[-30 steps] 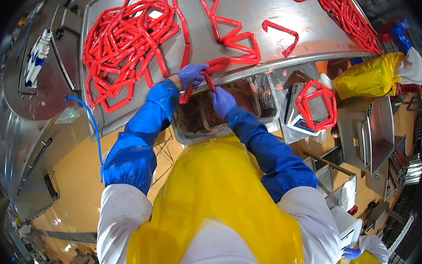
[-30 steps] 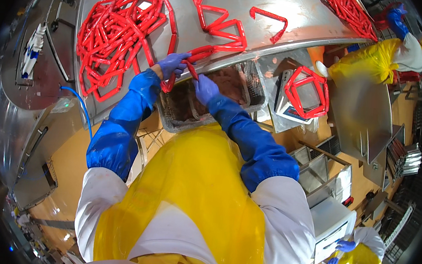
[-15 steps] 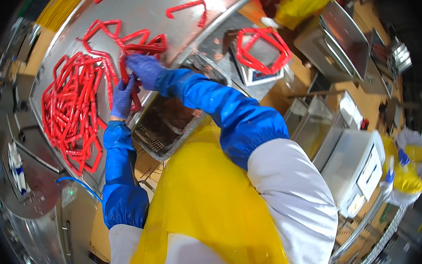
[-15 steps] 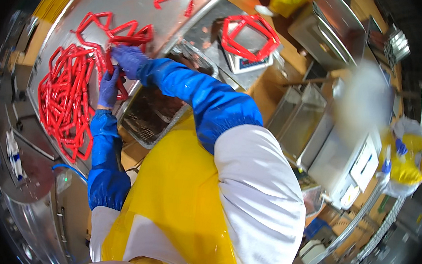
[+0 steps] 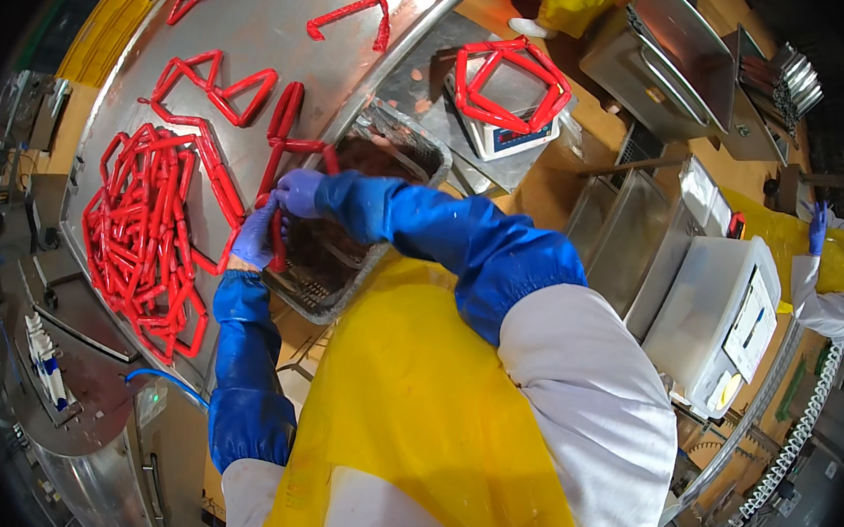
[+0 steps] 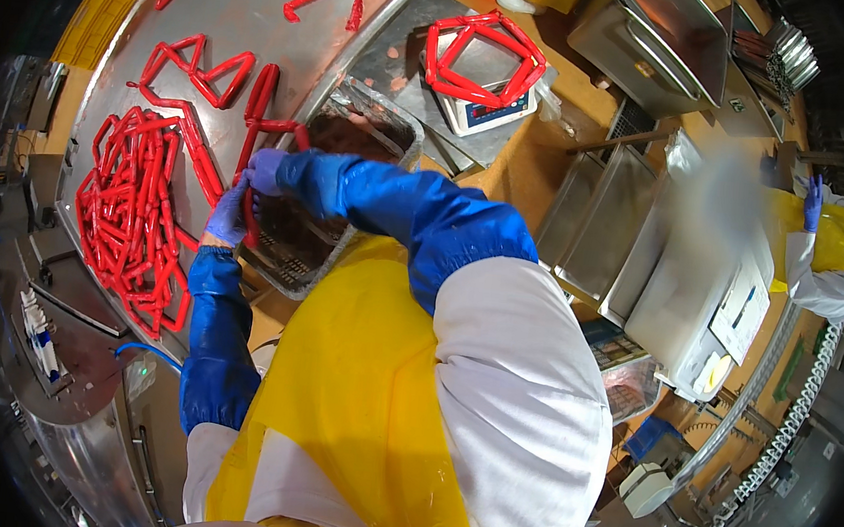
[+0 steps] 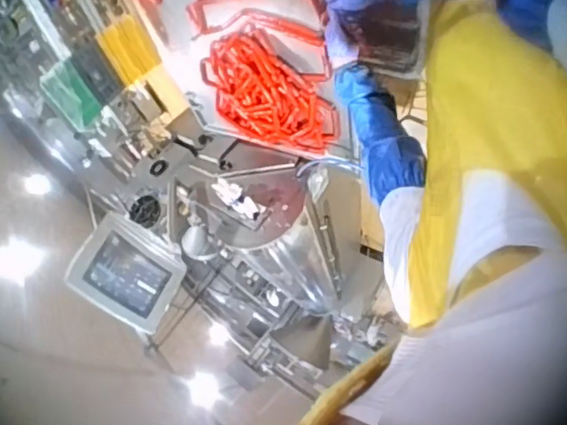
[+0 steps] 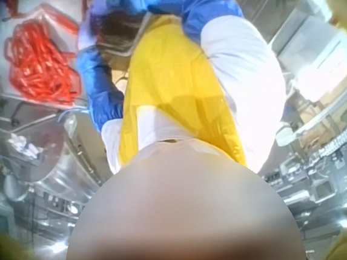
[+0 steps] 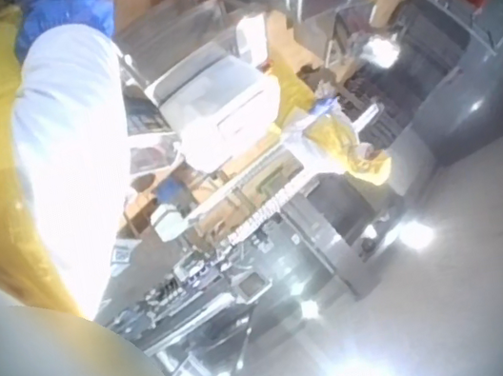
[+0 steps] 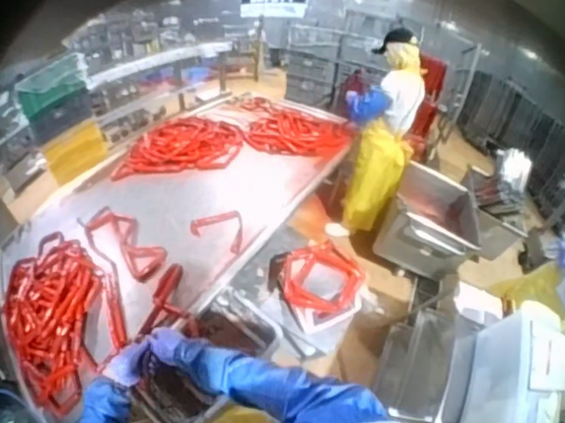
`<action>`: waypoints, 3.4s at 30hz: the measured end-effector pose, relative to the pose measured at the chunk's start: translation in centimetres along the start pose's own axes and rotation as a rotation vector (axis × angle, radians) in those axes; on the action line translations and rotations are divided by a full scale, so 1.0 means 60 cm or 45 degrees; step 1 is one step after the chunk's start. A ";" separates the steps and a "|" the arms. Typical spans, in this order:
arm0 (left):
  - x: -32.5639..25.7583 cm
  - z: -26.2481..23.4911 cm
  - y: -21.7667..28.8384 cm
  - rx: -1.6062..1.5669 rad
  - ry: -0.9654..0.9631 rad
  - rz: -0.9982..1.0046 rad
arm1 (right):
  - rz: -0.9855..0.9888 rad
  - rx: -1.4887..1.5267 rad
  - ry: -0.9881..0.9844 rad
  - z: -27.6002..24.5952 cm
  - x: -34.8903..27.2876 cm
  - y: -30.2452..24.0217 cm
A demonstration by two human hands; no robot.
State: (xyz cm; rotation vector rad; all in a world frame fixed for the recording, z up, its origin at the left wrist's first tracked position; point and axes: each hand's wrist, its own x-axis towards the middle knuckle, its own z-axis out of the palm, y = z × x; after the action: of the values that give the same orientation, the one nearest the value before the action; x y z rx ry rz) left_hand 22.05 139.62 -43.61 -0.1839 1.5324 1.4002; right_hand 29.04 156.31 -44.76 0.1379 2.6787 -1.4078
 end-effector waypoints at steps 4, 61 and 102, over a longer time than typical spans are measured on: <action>-0.008 -0.013 0.024 0.000 0.042 0.087 | -0.006 0.266 0.178 0.099 -0.098 0.036; -0.063 -0.092 -0.042 -0.698 -0.215 0.731 | -0.611 0.018 0.383 0.017 0.009 -0.176; 0.077 -0.703 0.170 0.765 0.814 0.676 | 0.860 -0.523 0.998 -0.376 0.266 0.356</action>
State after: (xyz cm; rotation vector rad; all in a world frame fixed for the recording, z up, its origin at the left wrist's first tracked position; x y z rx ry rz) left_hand -10.41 110.79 -47.91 0.1826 2.6113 1.2502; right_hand 14.79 187.43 -51.71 1.6500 2.8899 -0.6378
